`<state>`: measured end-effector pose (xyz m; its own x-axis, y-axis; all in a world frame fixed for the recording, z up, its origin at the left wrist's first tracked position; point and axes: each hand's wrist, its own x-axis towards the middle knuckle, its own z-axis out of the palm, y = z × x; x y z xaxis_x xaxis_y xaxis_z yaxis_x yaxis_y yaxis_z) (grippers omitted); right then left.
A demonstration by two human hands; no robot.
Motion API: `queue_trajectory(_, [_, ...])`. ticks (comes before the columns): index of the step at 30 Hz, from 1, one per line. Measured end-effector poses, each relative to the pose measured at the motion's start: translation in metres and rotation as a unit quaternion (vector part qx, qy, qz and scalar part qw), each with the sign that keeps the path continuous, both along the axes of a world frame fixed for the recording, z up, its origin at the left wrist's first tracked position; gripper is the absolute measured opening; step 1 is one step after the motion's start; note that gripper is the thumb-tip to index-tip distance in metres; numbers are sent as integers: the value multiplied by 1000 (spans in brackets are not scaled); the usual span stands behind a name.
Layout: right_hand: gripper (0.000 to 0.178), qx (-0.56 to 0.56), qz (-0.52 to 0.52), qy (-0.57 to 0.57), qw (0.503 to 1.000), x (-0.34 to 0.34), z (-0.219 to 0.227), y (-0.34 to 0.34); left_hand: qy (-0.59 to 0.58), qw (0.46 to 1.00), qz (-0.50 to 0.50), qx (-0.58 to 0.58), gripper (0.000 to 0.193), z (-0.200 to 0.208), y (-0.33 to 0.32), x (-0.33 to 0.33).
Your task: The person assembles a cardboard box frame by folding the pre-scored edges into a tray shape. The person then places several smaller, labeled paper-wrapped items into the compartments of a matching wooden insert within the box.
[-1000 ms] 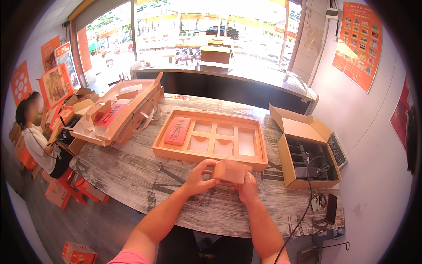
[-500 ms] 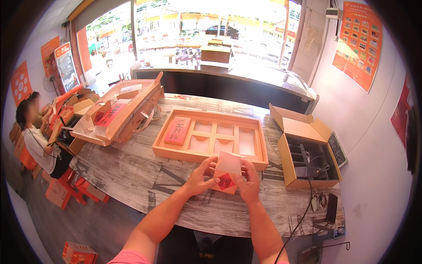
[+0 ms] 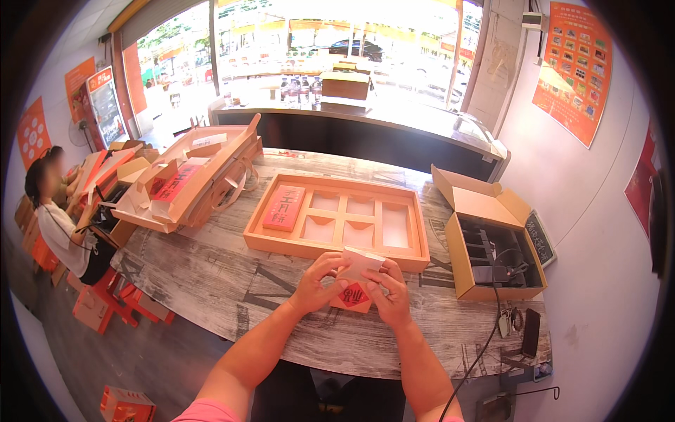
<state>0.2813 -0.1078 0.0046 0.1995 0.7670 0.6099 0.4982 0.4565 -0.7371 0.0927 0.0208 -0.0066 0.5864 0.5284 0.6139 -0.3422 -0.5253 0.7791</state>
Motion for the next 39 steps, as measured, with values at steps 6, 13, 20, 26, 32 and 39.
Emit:
queue_trajectory(6, [20, 29, -16, -18, 999, -3, 8, 1, 31, 999, 6, 27, 17, 7, -1, -4])
queue_trajectory(13, [10, 24, -43, -29, 998, -5, 9, 2, 14, 995, 67, 74, 11, 7, 1, -1])
queue_trajectory(20, [23, -9, -24, 77, 997, -3, -5, 4, -26, 996, 45, -75, 24, 1, -2, 3])
queue_trajectory(26, [26, -32, -18, 114, 993, -9, 3, 2, -6, 996, 35, -78, 24, -1, 1, 1])
queue_trajectory(32, [22, -26, -25, 67, 997, -4, -1, 2, 7, 998, 34, -46, 19, -2, 3, 1])
queue_trajectory(39, [15, -14, -15, 58, 998, -1, -5, 4, 15, 999, 29, -36, 18, -3, 3, 1])
